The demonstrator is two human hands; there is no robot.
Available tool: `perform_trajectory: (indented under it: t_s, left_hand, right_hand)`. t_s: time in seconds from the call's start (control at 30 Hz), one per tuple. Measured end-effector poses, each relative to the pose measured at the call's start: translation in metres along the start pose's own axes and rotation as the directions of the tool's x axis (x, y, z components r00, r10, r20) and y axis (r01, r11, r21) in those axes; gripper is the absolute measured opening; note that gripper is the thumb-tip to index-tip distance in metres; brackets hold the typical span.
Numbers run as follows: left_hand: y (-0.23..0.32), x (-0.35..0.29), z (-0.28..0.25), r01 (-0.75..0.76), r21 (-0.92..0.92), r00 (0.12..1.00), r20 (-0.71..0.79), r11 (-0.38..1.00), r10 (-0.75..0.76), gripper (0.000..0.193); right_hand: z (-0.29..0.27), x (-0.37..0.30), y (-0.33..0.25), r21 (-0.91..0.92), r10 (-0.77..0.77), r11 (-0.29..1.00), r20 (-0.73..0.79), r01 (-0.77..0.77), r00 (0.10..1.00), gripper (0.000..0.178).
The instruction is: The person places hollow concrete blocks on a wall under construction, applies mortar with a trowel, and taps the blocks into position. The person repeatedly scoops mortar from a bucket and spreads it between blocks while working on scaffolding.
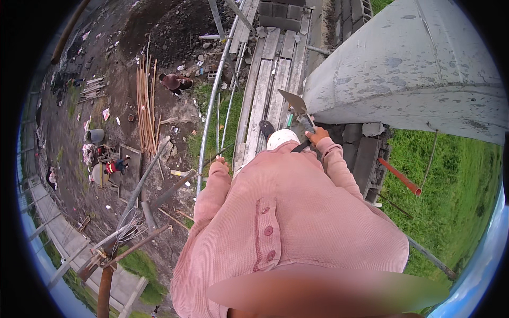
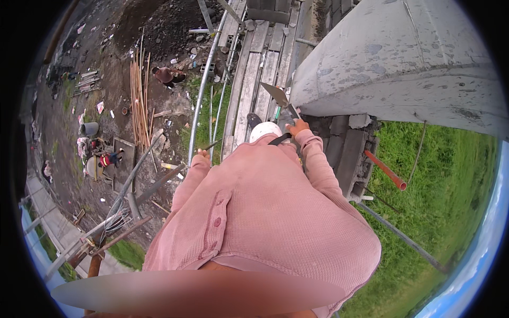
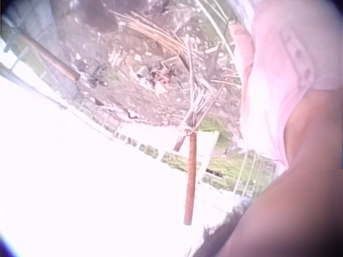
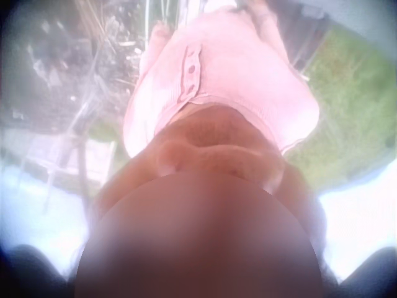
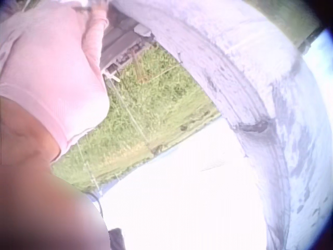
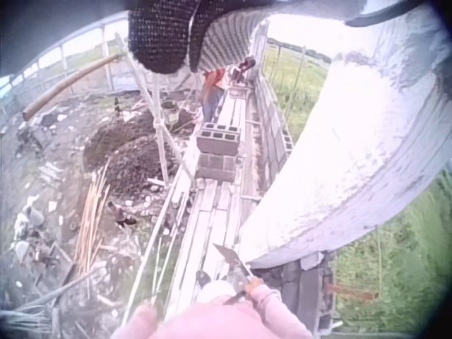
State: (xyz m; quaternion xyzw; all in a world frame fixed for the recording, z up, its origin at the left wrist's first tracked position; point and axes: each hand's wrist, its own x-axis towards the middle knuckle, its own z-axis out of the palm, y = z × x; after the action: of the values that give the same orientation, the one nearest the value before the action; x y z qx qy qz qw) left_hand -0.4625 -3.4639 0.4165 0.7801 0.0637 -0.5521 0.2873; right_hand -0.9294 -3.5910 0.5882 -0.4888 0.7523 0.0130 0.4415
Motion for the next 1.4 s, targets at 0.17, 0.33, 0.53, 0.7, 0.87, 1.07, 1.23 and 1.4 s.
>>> perform_trajectory:
  t_s: [0.17, 0.33, 0.53, 0.7, 0.87, 1.07, 1.23, 1.4]
  left_hand:
    - [0.118, -0.052, 0.092, -0.052, -0.305, 0.995, 0.061, 0.951, 0.074, 0.041]
    - [0.230, -0.144, 0.187, 0.022, -0.297, 0.794, 0.585, 0.955, 0.164, 0.043]
    - [0.322, -0.157, 0.307, 0.191, -0.289, 0.697, 0.713, 0.938, 0.077, 0.050]
    - [0.377, -0.084, 0.346, 0.275, -0.588, 0.942, 0.324, 0.760, -0.089, 0.024]
    - [0.441, -0.032, 0.331, 0.256, -0.532, 0.958, 0.249, 0.807, -0.140, 0.018]
    - [0.490, -0.037, 0.343, 0.242, -0.476, 0.970, 0.093, 0.845, -0.225, 0.019]
    - [0.504, -0.027, 0.368, 0.219, -0.629, 0.974, 0.100, 0.746, -0.202, 0.029]
    - [0.477, 0.013, 0.403, 0.258, -0.767, 0.964, 0.162, 0.587, -0.211, 0.036]
  right_hand:
    - [-0.041, 0.057, -0.101, 0.266, -0.060, 0.964, 0.165, 0.014, 0.984, 0.032]
    - [-0.058, 0.088, -0.209, 0.517, -0.301, 0.850, 0.323, 0.099, 0.897, 0.021]
    - [-0.071, 0.124, -0.291, -0.015, -0.651, 0.731, 0.286, 0.682, 0.703, 0.052]
    - [-0.138, 0.224, -0.300, 0.086, -0.682, 0.680, 0.440, 0.728, 0.584, 0.047]
    - [-0.223, 0.327, -0.276, -0.097, -0.381, 0.909, 0.197, 0.405, 0.903, 0.038]
    - [-0.300, 0.429, -0.240, 0.292, -0.059, 0.955, 0.024, 0.049, 0.998, 0.032]
    - [-0.331, 0.492, -0.270, 0.467, 0.012, 0.880, 0.165, -0.089, 0.986, 0.026]
    - [-0.343, 0.617, -0.324, 0.172, -0.100, 0.984, 0.315, 0.047, 0.944, 0.024]
